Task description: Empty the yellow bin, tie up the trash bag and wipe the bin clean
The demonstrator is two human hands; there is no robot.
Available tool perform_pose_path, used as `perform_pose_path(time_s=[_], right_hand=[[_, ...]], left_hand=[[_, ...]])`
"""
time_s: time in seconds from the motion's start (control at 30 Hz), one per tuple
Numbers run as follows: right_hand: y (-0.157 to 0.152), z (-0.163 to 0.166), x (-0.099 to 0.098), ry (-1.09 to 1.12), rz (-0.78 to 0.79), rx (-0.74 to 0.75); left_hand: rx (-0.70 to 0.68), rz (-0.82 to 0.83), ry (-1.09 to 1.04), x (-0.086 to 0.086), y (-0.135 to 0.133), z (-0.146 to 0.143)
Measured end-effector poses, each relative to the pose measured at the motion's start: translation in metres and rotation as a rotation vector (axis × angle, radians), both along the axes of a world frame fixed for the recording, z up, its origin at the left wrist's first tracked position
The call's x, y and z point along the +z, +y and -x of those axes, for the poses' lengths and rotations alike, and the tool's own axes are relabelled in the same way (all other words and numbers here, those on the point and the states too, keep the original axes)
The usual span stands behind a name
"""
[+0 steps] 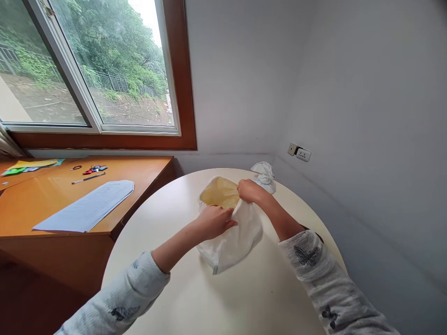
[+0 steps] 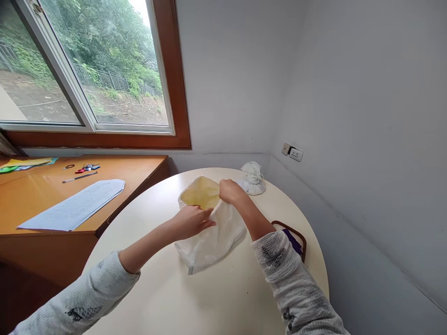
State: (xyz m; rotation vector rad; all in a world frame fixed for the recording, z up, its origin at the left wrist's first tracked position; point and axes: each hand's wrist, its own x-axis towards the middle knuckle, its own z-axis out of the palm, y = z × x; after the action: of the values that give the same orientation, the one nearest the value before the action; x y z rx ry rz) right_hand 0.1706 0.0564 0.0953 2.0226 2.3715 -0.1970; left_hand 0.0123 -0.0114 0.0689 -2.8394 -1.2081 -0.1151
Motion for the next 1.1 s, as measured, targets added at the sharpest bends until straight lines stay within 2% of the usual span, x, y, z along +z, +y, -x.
perform_pose_path(time_s=[0.1,0.2,0.37,0.47,0.6,0.67,0.73,0.77,0.83,0.87,0.93,1.1], right_hand=[[-0.003,-0.002,0.004,0.019,0.02,-0.017],[-0.006,-0.006,0.006,0.039,0.069,-0.026],[-0.006,-0.018,-0.002,0.093,0.139,-0.018],[-0.005,-0.025,-0.011,0.142,0.159,-0.019],[-0.006,-0.03,-0.018,0.208,0.177,-0.008],[-0.007,-0.032,-0.02,0.223,0.155,-0.006],[-0.008,-0.033,-0.021,0.232,0.124,-0.007],[-0.009,-0.033,-0.022,0.237,0.109,-0.008],[-0.012,-0.031,-0.023,0.248,0.077,-0.005],[-0.013,-0.03,-0.023,0.255,0.057,-0.001],[-0.017,-0.026,-0.023,0.272,0.009,0.014],[-0.03,-0.021,-0.02,0.309,-0.098,0.056]], left_hand=[[-0.01,-0.027,0.017,-0.003,0.009,0.002],[-0.03,-0.042,0.005,0.002,0.009,0.005],[-0.109,0.029,-0.112,0.01,0.001,0.014],[-0.101,0.003,-0.214,0.0,-0.001,0.017],[-0.123,-0.127,-0.382,-0.014,-0.004,0.02],[-0.041,-0.185,-0.507,-0.012,-0.002,0.024],[0.195,-0.206,-0.67,-0.003,0.006,0.032],[0.349,-0.186,-0.733,0.003,0.012,0.037],[0.499,0.049,-0.687,0.016,0.025,0.047],[0.52,0.165,-0.647,0.021,0.031,0.051],[0.51,0.296,-0.572,0.03,0.039,0.057],[0.456,0.372,-0.444,0.03,0.038,0.054]])
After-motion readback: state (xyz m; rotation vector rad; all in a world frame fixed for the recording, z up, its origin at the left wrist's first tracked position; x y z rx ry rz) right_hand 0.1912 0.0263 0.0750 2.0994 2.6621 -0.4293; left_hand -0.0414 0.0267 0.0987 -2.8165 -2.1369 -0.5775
